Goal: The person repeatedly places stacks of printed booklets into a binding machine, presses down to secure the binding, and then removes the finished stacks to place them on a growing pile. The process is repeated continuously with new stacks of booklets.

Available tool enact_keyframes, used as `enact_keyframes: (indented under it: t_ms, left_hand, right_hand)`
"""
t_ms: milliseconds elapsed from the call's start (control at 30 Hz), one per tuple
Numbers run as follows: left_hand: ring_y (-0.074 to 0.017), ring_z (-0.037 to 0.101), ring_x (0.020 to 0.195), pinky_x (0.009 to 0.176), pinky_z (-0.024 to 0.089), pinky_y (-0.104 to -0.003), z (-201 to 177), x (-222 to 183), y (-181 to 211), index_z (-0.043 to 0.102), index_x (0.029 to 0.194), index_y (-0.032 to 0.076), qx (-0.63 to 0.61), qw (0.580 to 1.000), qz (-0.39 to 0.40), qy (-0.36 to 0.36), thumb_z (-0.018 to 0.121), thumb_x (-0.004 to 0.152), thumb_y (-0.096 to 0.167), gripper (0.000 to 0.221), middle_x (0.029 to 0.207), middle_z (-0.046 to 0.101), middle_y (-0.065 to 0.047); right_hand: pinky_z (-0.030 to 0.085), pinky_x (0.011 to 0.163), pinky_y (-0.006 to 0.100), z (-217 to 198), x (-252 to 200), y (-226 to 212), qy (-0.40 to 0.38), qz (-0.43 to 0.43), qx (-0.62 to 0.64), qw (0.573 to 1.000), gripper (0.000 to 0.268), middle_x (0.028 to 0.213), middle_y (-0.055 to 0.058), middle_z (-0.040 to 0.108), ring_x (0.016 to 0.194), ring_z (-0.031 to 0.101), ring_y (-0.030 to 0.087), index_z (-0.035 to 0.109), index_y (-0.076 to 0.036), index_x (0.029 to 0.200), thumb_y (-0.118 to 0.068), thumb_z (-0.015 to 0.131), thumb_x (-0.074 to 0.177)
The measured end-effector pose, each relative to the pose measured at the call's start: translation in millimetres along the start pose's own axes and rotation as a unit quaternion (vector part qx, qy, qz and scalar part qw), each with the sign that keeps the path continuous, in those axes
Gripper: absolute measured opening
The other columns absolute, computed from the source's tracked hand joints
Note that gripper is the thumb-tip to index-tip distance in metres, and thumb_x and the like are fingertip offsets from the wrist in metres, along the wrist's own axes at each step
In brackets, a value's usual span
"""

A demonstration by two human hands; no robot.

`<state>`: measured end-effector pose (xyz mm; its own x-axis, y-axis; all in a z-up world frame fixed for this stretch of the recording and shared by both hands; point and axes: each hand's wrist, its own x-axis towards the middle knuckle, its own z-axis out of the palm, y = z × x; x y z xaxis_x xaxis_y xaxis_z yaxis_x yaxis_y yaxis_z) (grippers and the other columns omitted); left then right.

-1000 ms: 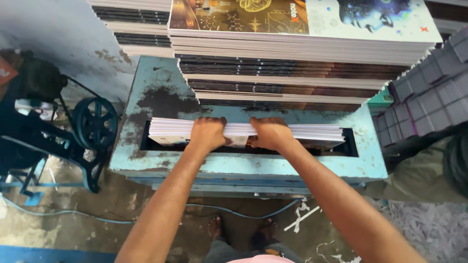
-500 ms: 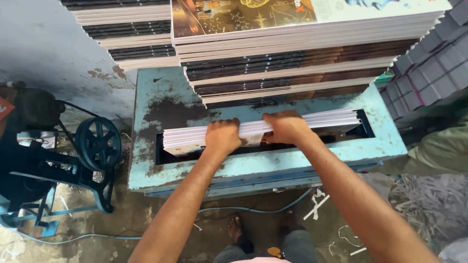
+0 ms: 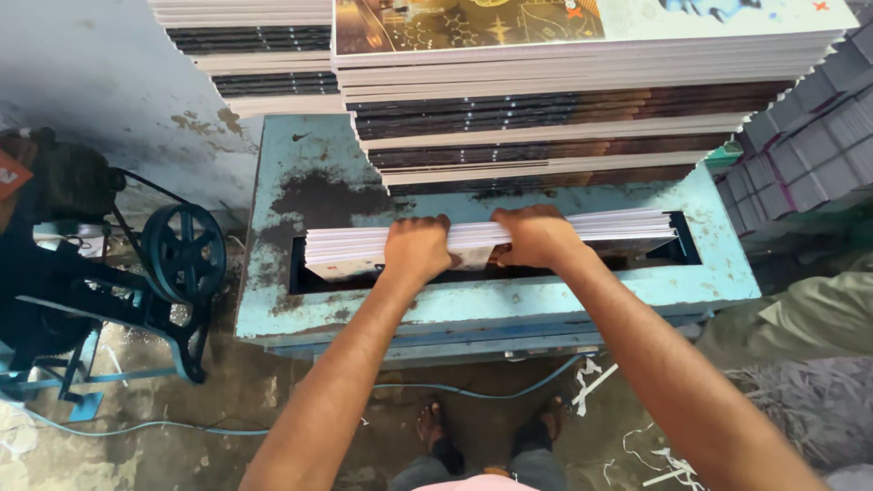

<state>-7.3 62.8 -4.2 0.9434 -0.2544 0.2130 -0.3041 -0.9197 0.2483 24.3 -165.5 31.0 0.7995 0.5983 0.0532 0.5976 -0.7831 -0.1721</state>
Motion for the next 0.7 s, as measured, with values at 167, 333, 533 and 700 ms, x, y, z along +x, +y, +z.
enact_keyframes:
  t_ms: [167,333,533,700]
  left_hand:
    - [-0.0338,0.073,0.079,0.072,0.056,-0.048,1.5,-1.4,0.6,0.069,0.088,0.008,-0.002,1.000,0.003,0.012,0.089,0.060,0.039,0.046,0.084,0.075,-0.013]
    - [-0.0343,0.073,0.078,0.071,0.056,-0.049,0.2,2.4,-0.3,0.068,0.088,0.008,0.001,1.000,0.010,0.003,0.091,0.060,0.042,0.050,0.083,0.074,-0.014]
    - [-0.0331,0.073,0.078,0.071,0.056,-0.047,-1.2,0.5,0.3,0.068,0.089,0.008,-0.003,1.000,0.008,-0.003,0.092,0.060,0.044,0.052,0.081,0.074,-0.013]
    - [-0.0321,0.073,0.076,0.069,0.056,-0.047,-1.8,-0.2,0.9,0.068,0.088,0.008,0.000,1.000,0.012,0.009,0.092,0.058,0.043,0.052,0.080,0.074,-0.012]
  right_hand:
    - [0.055,0.077,0.050,-0.6,0.8,1.9,-0.029,0.009,-0.009,1.000,0.053,0.088,0.013,0.075,0.088,0.071,0.038,0.067,-0.012,0.098,-0.042,0.091,0.061]
    - [0.056,0.077,0.049,-2.2,1.7,1.5,-0.047,0.017,-0.007,0.999,0.051,0.088,0.013,0.075,0.087,0.072,0.038,0.067,-0.012,0.099,-0.043,0.089,0.065]
    - [0.055,0.075,0.050,-3.5,1.5,0.3,-0.035,0.005,-0.010,0.999,0.053,0.086,0.014,0.074,0.085,0.071,0.039,0.066,-0.010,0.098,-0.042,0.090,0.063]
    - [0.055,0.077,0.049,-4.3,1.7,1.2,-0.042,0.008,0.003,0.999,0.053,0.086,0.014,0.075,0.086,0.072,0.037,0.066,-0.010,0.097,-0.044,0.090,0.064]
